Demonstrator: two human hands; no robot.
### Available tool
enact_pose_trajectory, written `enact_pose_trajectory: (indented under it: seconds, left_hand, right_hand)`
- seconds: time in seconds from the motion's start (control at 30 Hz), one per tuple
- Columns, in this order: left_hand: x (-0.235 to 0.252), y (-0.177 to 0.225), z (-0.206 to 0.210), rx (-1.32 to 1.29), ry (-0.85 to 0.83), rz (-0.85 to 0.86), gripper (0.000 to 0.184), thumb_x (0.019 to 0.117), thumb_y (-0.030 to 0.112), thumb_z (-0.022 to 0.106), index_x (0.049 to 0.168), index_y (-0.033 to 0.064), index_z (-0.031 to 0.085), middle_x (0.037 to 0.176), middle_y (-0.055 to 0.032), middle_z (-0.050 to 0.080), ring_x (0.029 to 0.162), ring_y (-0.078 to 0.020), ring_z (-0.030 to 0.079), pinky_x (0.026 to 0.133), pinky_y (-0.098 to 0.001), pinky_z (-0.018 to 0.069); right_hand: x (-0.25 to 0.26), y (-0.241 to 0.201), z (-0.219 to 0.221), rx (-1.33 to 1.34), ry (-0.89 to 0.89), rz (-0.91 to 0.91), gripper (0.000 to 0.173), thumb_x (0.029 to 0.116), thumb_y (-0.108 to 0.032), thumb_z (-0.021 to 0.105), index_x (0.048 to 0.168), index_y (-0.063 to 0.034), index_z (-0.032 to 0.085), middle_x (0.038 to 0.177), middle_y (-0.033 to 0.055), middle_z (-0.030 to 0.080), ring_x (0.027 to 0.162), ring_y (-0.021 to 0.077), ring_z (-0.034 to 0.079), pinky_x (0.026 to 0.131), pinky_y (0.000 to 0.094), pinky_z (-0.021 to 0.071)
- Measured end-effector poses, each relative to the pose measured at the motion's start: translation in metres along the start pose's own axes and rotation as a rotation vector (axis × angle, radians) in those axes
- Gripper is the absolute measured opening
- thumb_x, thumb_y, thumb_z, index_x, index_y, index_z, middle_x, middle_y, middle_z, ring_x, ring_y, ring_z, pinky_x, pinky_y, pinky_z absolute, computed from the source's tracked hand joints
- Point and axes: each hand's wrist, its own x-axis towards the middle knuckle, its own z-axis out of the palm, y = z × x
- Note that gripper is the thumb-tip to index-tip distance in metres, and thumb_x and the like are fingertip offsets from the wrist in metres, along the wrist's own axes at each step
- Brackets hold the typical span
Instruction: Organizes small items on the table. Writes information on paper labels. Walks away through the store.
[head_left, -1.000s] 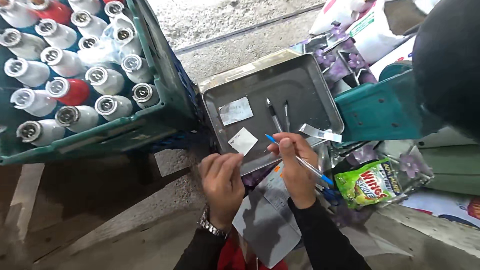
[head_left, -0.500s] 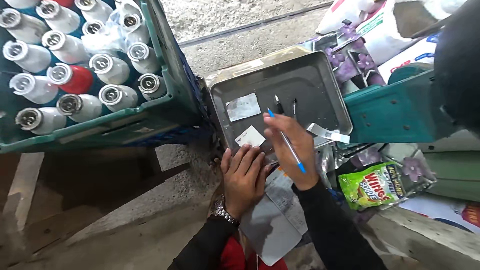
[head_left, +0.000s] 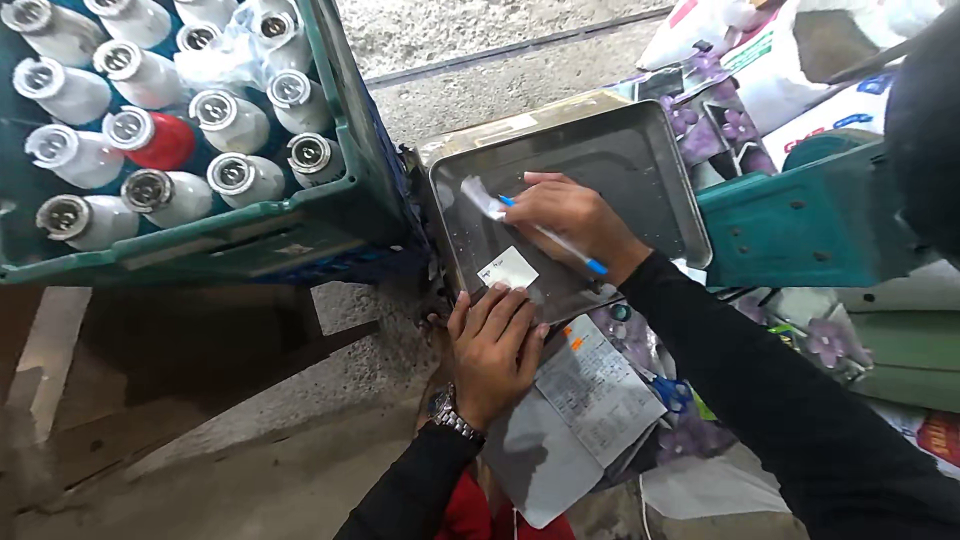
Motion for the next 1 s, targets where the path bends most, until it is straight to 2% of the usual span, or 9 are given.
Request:
enact_pose_trajectory:
  seconds: [0.07,0.13,0.27,0.4,0.47,0.53,0.6,0.73,1.0]
  left_hand:
    - [-0.001,0.000,0.000,-0.007,0.006,-0.002,0.030,0.0987,0.042,0.061,0.118,0.0254,0.078,0.133,0.0060,0.069,0.138,-0.0172,0.052,0.123,-0.0560,0.0258]
    - [-0.001,0.000,0.000,0.001,0.005,-0.001,0.030,0.0987,0.041,0.061,0.119,0.0257,0.077,0.135,0.0066,0.068,0.139,-0.0167,0.051,0.123,-0.0560,0.0254]
    - [0.001,0.002,0.000,-0.001,0.012,-0.005,0.029,0.0976,0.040,0.063,0.118,0.0259,0.077,0.135,0.0067,0.067,0.140,-0.0169,0.050,0.123,-0.0557,0.0247]
    - [0.001,0.003,-0.001,0.001,0.007,-0.014,0.028,0.0975,0.040,0.063,0.117,0.0262,0.078,0.136,0.0070,0.067,0.140,-0.0169,0.050,0.123,-0.0556,0.0251]
    - [0.001,0.003,-0.001,0.005,0.006,-0.014,0.028,0.0975,0.040,0.063,0.118,0.0266,0.078,0.136,0.0076,0.066,0.140,-0.0165,0.049,0.123,-0.0551,0.0251]
    - [0.001,0.003,0.000,0.003,0.017,-0.011,0.029,0.0968,0.040,0.063,0.117,0.0265,0.078,0.136,0.0078,0.067,0.140,-0.0164,0.050,0.123,-0.0556,0.0253]
    - [0.001,0.003,-0.001,-0.001,0.019,-0.013,0.029,0.0965,0.040,0.064,0.118,0.0261,0.078,0.136,0.0073,0.067,0.140,-0.0163,0.050,0.123,-0.0560,0.0248]
    - [0.001,0.002,-0.001,-0.001,0.015,-0.008,0.029,0.0968,0.040,0.063,0.118,0.0253,0.077,0.136,0.0062,0.067,0.139,-0.0168,0.050,0.123,-0.0568,0.0247]
    - [0.002,0.003,-0.001,0.009,0.017,-0.013,0.029,0.0966,0.039,0.064,0.117,0.0256,0.078,0.135,0.0071,0.067,0.139,-0.0169,0.051,0.123,-0.0574,0.0249]
  right_hand:
    - [0.012,-0.019,-0.008,0.355,0.037,0.228,0.013,0.0996,-0.007,0.062,0.108,-0.0007,0.070,0.099,0.0051,0.072,0.091,0.0111,0.068,0.085,0.0281,0.0581]
    - [0.023,-0.025,-0.019,0.656,-0.032,0.442,0.012,0.1015,-0.006,0.059,0.111,-0.0001,0.064,0.091,0.0074,0.069,0.074,0.0136,0.066,0.062,0.0277,0.0581]
    - [0.036,-0.022,-0.028,0.586,-0.164,0.866,0.017,0.1042,-0.013,0.054,0.114,-0.0071,0.066,0.084,0.0096,0.070,0.059,0.0174,0.064,0.044,0.0274,0.0484]
    - [0.038,-0.025,-0.026,0.115,-0.093,0.919,0.024,0.1068,-0.029,0.045,0.116,-0.0196,0.066,0.094,-0.0006,0.071,0.066,0.0136,0.066,0.056,0.0356,0.0556]
    - [0.032,-0.025,-0.017,-0.113,0.069,0.801,0.030,0.1074,-0.035,0.043,0.115,-0.0177,0.066,0.092,0.0020,0.068,0.076,0.0171,0.065,0.066,0.0439,0.0528]
    - [0.028,-0.027,-0.011,-0.160,0.214,0.579,0.033,0.1090,-0.032,0.043,0.118,-0.0117,0.068,0.097,0.0027,0.070,0.084,0.0146,0.067,0.071,0.0400,0.0560]
    - [0.026,-0.034,-0.004,-0.062,0.200,0.401,0.031,0.1095,-0.026,0.047,0.122,-0.0075,0.068,0.107,0.0028,0.072,0.094,0.0106,0.070,0.081,0.0346,0.0616]
    - [0.018,-0.032,0.017,-0.100,0.041,0.305,0.020,0.1039,-0.022,0.059,0.113,-0.0101,0.073,0.106,0.0043,0.072,0.103,0.0172,0.066,0.092,0.0337,0.0552]
    - [0.018,-0.008,0.024,-0.228,-0.069,0.067,0.023,0.1064,-0.012,0.052,0.118,-0.0107,0.072,0.114,0.0091,0.071,0.116,0.0262,0.063,0.102,0.0357,0.0507]
